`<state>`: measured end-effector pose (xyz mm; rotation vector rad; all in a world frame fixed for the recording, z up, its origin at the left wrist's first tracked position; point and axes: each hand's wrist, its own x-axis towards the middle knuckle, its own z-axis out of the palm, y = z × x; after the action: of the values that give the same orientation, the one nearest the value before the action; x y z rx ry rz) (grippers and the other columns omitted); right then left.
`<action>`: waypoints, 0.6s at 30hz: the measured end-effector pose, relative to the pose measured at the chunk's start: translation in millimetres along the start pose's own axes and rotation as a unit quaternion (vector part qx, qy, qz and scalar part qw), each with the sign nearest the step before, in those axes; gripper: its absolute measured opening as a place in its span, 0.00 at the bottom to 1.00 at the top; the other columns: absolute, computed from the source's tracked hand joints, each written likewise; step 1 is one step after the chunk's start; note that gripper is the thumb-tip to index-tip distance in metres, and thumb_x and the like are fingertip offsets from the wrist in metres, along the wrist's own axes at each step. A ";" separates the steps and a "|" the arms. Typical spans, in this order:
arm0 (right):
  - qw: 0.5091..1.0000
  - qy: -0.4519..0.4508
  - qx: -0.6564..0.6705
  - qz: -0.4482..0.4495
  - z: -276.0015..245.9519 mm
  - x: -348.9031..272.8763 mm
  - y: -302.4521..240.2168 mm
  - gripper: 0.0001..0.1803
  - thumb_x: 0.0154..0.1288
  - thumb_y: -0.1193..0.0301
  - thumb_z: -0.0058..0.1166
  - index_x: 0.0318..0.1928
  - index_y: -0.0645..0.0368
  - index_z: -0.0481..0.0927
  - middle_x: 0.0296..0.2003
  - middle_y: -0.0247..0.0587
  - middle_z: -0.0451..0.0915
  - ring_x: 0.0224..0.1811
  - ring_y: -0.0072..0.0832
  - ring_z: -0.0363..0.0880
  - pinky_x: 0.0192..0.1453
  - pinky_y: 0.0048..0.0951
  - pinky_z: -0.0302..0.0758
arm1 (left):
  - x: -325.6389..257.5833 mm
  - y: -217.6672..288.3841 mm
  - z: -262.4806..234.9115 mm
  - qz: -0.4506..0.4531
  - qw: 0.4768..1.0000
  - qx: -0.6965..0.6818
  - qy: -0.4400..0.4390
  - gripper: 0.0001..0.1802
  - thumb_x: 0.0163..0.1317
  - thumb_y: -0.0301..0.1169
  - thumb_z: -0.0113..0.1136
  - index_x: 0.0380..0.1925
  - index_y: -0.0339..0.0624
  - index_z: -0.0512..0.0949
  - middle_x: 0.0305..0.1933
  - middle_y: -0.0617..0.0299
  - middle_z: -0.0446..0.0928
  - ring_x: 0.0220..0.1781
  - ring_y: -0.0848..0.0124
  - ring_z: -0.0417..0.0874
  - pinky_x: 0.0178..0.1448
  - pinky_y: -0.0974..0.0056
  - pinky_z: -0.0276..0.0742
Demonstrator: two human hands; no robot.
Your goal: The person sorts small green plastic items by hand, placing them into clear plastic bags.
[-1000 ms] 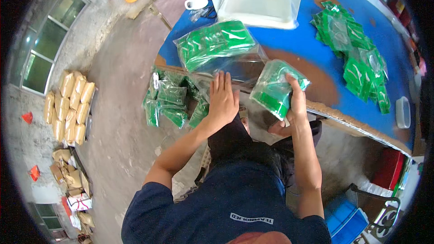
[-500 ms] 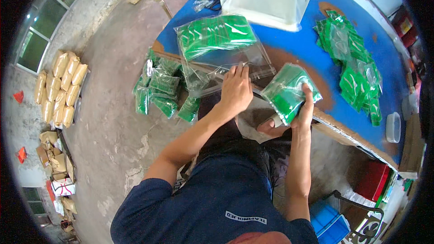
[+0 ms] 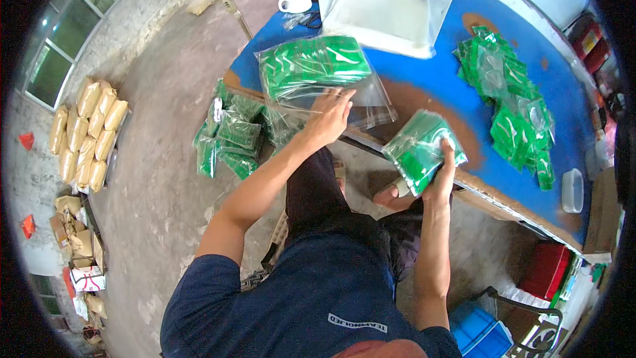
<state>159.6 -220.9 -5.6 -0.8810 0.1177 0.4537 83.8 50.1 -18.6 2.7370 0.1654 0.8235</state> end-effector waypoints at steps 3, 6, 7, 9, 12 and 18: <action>1.000 -0.005 -0.002 0.001 1.9 -2.4 -3.3 0.26 0.67 0.57 0.56 0.57 0.62 0.73 0.48 0.42 0.78 0.48 0.33 0.80 0.54 0.37 0.79 | 15.7 -14.0 7.3 0.024 0.999 -0.010 -0.023 0.21 0.67 0.28 0.52 0.60 0.38 0.70 0.57 0.42 0.74 0.56 0.45 0.76 0.63 0.48 0.71; 1.000 -0.005 -0.009 0.005 2.1 -5.5 -0.2 0.26 0.68 0.57 0.56 0.58 0.63 0.72 0.49 0.42 0.78 0.49 0.34 0.79 0.54 0.37 0.79 | 22.7 -24.1 15.7 -0.036 0.996 -0.040 -0.066 0.24 0.69 0.27 0.48 0.65 0.39 0.66 0.65 0.40 0.69 0.66 0.44 0.69 0.71 0.48 0.64; 1.000 -0.009 -0.008 0.001 2.5 -6.7 -1.2 0.26 0.68 0.57 0.56 0.58 0.63 0.72 0.49 0.42 0.78 0.49 0.34 0.79 0.54 0.37 0.79 | 25.8 -25.1 19.1 -0.034 0.997 -0.039 -0.061 0.24 0.69 0.27 0.48 0.65 0.39 0.66 0.65 0.40 0.69 0.66 0.44 0.69 0.71 0.48 0.64; 0.999 -0.001 -0.002 0.036 3.3 -9.6 -4.2 0.26 0.68 0.57 0.56 0.58 0.63 0.72 0.49 0.43 0.77 0.49 0.34 0.79 0.55 0.37 0.79 | 33.1 -23.4 26.1 -0.025 0.987 -0.136 -0.086 0.29 0.67 0.25 0.48 0.69 0.37 0.61 0.69 0.38 0.63 0.71 0.46 0.64 0.75 0.49 0.60; 1.000 -0.007 -0.008 0.020 3.0 -12.1 -4.8 0.27 0.67 0.57 0.56 0.58 0.63 0.72 0.49 0.42 0.77 0.49 0.34 0.79 0.55 0.38 0.79 | 36.2 -20.4 27.4 0.009 0.991 -0.083 -0.106 0.32 0.66 0.22 0.47 0.70 0.32 0.57 0.74 0.40 0.55 0.75 0.46 0.59 0.78 0.51 0.55; 0.999 -0.023 -0.012 0.038 7.7 -14.1 -8.2 0.27 0.67 0.57 0.56 0.58 0.63 0.72 0.50 0.42 0.77 0.49 0.34 0.79 0.55 0.37 0.78 | 45.2 -31.7 27.6 0.006 0.988 0.040 -0.149 0.32 0.69 0.33 0.44 0.70 0.30 0.57 0.79 0.41 0.44 0.80 0.49 0.45 0.82 0.51 0.39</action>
<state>149.8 -224.3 9.2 -0.8910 0.1046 0.5476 135.8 82.5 -26.3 2.8968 0.1233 0.4094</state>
